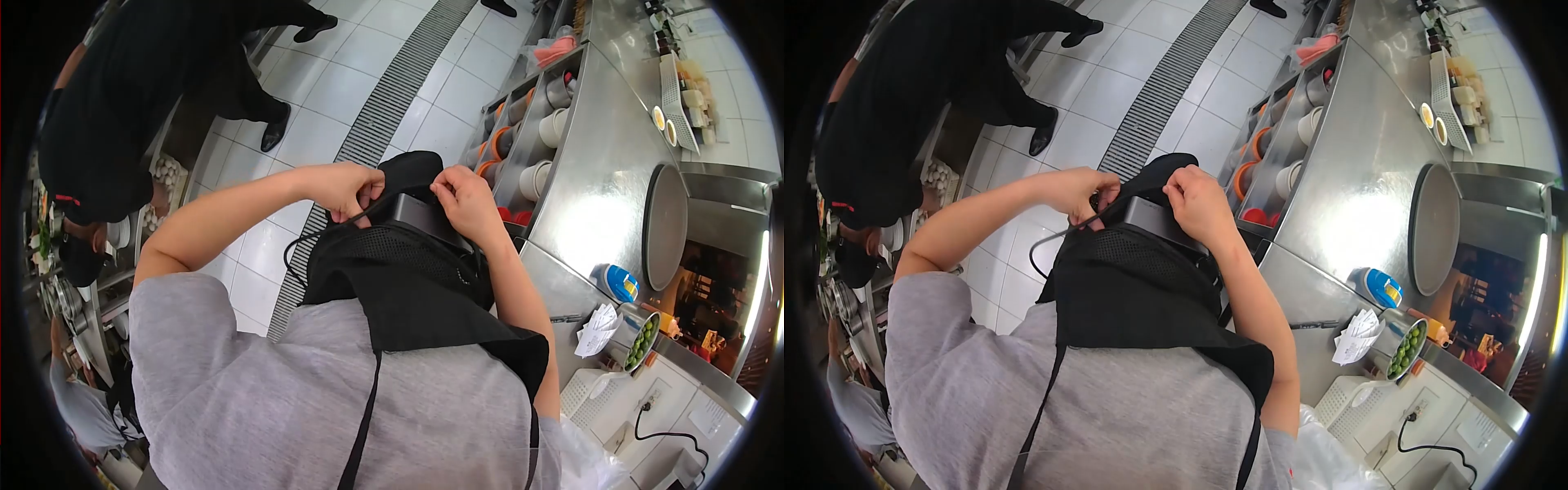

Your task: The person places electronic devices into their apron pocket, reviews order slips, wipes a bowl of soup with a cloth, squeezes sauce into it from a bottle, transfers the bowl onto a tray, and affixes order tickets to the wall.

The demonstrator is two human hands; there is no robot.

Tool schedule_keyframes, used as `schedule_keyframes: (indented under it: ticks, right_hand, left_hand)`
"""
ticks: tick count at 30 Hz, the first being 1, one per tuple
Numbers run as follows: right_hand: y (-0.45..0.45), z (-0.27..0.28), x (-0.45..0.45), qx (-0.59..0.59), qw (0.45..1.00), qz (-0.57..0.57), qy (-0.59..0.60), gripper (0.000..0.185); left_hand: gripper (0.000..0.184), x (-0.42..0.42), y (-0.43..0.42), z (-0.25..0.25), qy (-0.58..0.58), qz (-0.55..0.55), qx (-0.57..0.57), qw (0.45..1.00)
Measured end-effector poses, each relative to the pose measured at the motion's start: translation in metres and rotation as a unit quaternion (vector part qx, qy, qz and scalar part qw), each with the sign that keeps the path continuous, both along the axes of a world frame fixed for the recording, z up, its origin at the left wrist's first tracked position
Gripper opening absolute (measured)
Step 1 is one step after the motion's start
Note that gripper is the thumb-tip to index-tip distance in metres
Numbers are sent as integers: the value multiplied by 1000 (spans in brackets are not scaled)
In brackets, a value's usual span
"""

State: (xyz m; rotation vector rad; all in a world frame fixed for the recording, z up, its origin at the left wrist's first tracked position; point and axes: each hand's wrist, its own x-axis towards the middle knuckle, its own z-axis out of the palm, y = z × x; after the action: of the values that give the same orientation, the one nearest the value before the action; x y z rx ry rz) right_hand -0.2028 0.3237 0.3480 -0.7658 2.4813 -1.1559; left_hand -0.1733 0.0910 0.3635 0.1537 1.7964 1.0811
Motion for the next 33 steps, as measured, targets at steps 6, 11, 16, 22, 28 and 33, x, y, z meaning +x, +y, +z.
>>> schedule_keyframes:
  ticks: [6, 11, 16, 22, 28, 33]
  right_hand:
    - [-1, 8, 4, 23, 996, 7, 83, 8]
    - [2, 5, 2, 55, 993, 17, 108, 8]
    - [4, 7, 2, 63, 993, 34, 92, 11]
    - [-11, 15, 4, 18, 964, 122, 234, 14]
    - [-5, 10, 4, 85, 954, 178, 226, 10]
    - [-7, -7, 0, 28, 968, 153, 198, 8]
  left_hand:
    - [28, 3, 13, -13, 396, -156, -150, 892]
    - [9, 8, 31, -6, 627, -86, -192, 750]
    - [12, 7, 14, -11, 639, -146, -120, 746]
    - [19, 8, 16, 11, 579, -115, -88, 802]
    - [23, 18, -32, -18, 49, 117, 48, 991]
    - [41, 47, -60, -27, -52, 58, 80, 994]
